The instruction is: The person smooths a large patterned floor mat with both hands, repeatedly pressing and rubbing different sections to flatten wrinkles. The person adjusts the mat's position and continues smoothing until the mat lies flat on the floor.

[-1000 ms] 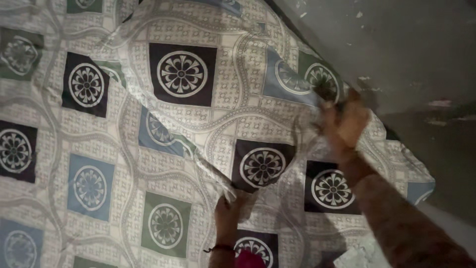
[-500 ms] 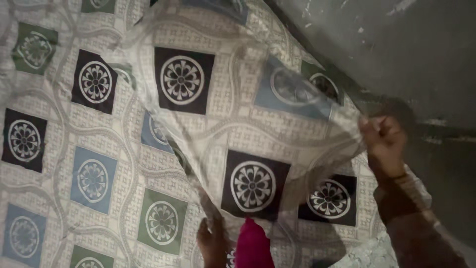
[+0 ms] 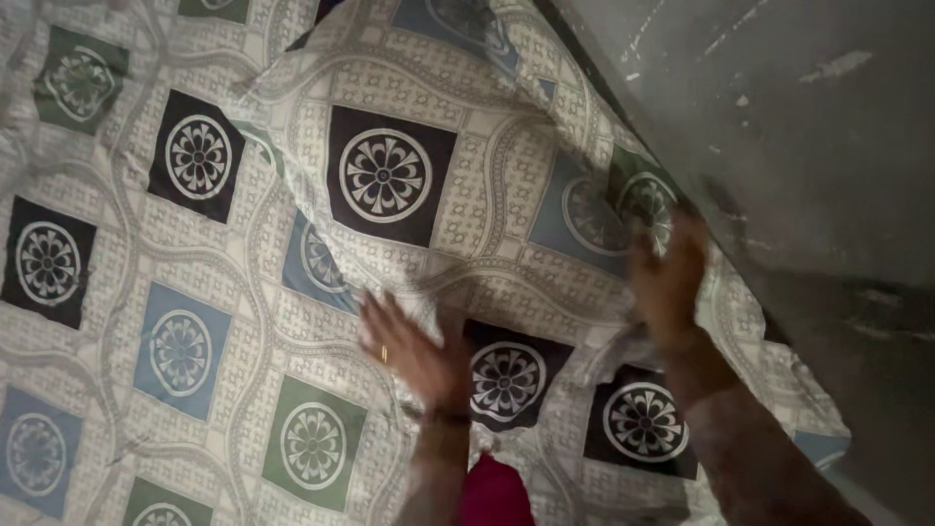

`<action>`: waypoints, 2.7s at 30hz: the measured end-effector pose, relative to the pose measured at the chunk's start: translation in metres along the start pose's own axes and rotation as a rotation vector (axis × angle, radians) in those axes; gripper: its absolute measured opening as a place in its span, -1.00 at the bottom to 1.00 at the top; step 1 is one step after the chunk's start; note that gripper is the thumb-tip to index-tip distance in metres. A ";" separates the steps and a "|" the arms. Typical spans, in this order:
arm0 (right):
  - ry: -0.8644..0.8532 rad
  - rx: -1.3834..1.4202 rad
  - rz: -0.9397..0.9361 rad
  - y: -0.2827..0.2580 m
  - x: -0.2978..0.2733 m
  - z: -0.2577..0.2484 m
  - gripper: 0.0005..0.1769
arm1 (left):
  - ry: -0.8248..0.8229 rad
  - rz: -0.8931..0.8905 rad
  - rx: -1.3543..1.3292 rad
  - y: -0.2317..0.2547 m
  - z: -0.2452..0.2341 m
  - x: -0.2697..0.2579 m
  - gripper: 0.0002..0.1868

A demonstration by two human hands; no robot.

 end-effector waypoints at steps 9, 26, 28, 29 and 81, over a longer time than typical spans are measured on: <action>-0.432 -0.061 -0.108 -0.066 0.027 0.084 -0.14 | -0.122 0.091 0.054 0.075 0.037 0.113 -0.09; -0.483 -0.135 -0.675 -0.187 0.071 0.186 -0.08 | -0.013 0.078 0.055 0.041 0.087 0.110 -0.21; -0.453 -0.239 -0.721 -0.199 0.091 0.213 -0.05 | 0.009 0.069 0.000 0.040 0.090 0.111 -0.20; -0.492 -0.282 -0.620 -0.196 0.107 0.228 -0.04 | -0.023 0.074 0.032 0.040 0.094 0.113 -0.20; -0.450 0.045 -0.456 -0.236 0.172 0.271 0.00 | -0.191 0.038 -0.001 0.020 0.115 0.107 -0.13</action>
Point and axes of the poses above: each hand's wrist, its own x-axis towards the middle knuckle, its own z-axis out of the palm, y = z × x, the point moved 5 cm from there along x, towards the middle knuckle, and after that the axes turned 7 degrees about z, right-handed, at the moved point
